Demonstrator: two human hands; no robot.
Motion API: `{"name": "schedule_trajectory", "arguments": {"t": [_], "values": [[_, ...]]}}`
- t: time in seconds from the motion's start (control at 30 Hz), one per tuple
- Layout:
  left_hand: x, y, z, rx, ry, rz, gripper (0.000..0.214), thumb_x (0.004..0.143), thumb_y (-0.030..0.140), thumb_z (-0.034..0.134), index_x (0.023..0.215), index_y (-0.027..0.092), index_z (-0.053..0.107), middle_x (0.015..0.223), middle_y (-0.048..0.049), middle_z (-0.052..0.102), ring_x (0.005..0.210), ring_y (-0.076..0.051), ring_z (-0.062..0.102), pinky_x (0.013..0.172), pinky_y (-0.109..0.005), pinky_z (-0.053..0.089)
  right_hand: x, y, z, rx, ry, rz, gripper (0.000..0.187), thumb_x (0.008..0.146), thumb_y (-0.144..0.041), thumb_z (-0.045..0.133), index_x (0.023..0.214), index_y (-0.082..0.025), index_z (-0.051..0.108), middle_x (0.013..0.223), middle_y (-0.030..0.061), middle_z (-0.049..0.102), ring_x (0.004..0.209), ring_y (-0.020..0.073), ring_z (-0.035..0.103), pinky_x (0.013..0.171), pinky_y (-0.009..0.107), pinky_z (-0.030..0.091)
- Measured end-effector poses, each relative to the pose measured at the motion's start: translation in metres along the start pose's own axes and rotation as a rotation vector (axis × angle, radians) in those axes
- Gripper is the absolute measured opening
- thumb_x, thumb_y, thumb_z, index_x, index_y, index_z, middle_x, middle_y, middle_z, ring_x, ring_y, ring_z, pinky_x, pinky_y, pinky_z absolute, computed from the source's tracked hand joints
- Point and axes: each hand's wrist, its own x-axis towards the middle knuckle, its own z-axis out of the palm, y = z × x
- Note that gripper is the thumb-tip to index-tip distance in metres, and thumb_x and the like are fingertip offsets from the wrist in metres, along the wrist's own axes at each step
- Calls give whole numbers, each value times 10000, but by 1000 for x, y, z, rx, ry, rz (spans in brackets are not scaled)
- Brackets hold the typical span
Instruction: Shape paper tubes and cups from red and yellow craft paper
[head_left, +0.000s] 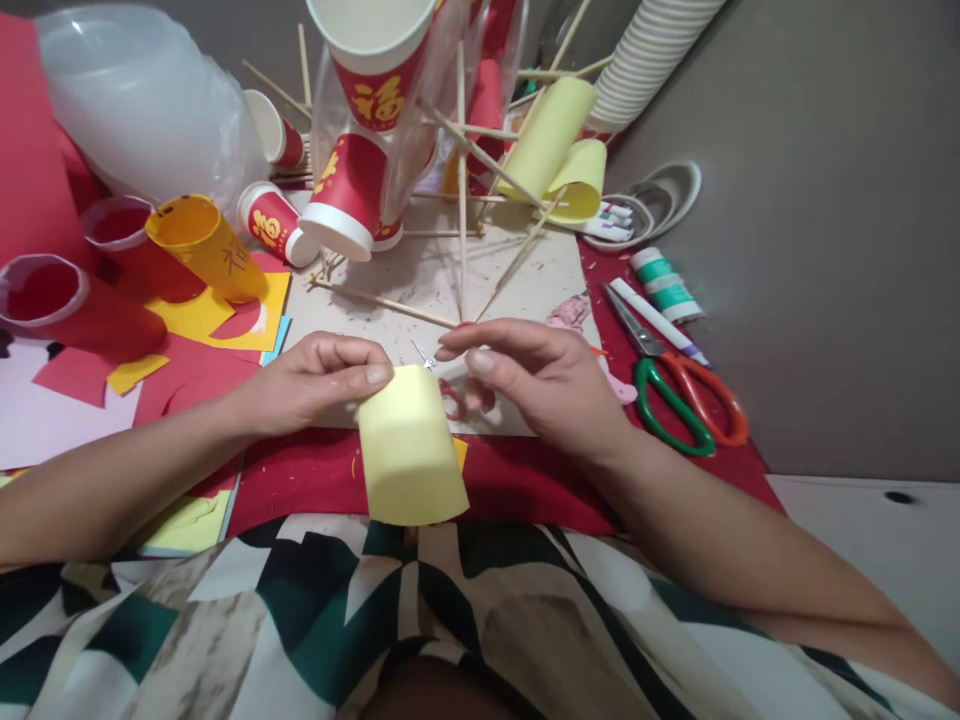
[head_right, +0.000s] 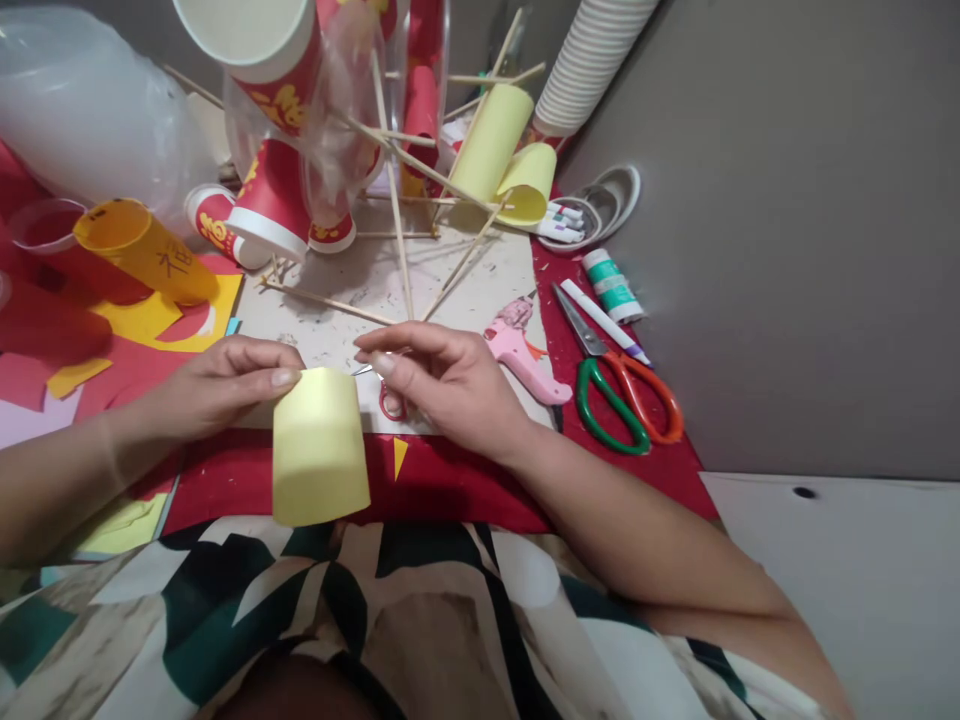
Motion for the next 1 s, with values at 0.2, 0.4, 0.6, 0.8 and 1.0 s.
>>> {"name": "schedule_trajectory", "arguments": {"t": [0.2,0.4,0.6,0.8,1.0], "values": [[-3,2,7,655,-110,342,220,987,210,560,821,151,692,723,7,645,662,-76,571,638,-155,455,-5,2,6,-21,-239,65,157,826,-240,775,959,-158,767,673,-15,673,548,76,588,526,180,482],[-7,-3,5,728,22,385,265,860,241,764,1115,191,710,902,-5,718,825,-114,666,784,-183,511,-2,-1,2,-30,-265,105,197,806,-317,803,818,-134,732,597,-19,628,507,88,575,507,195,476],[-11,-5,2,587,112,353,307,838,288,796,1127,213,725,903,-34,711,881,-177,674,865,-268,525,-3,-6,0,-114,-286,73,203,856,-348,748,806,-157,698,560,-30,605,484,93,566,504,201,469],[-12,-7,5,701,67,448,258,858,236,763,1112,215,720,973,-54,691,924,-186,643,876,-278,500,-5,-3,0,-305,-266,-57,133,846,-301,753,873,-173,731,614,-20,638,526,100,569,514,205,460],[-12,-8,8,749,72,475,237,866,253,759,1101,241,727,869,-45,684,913,-209,630,895,-323,483,-5,1,1,-410,-333,-287,129,911,-249,700,807,-184,740,789,36,740,716,141,668,663,251,517]]}}
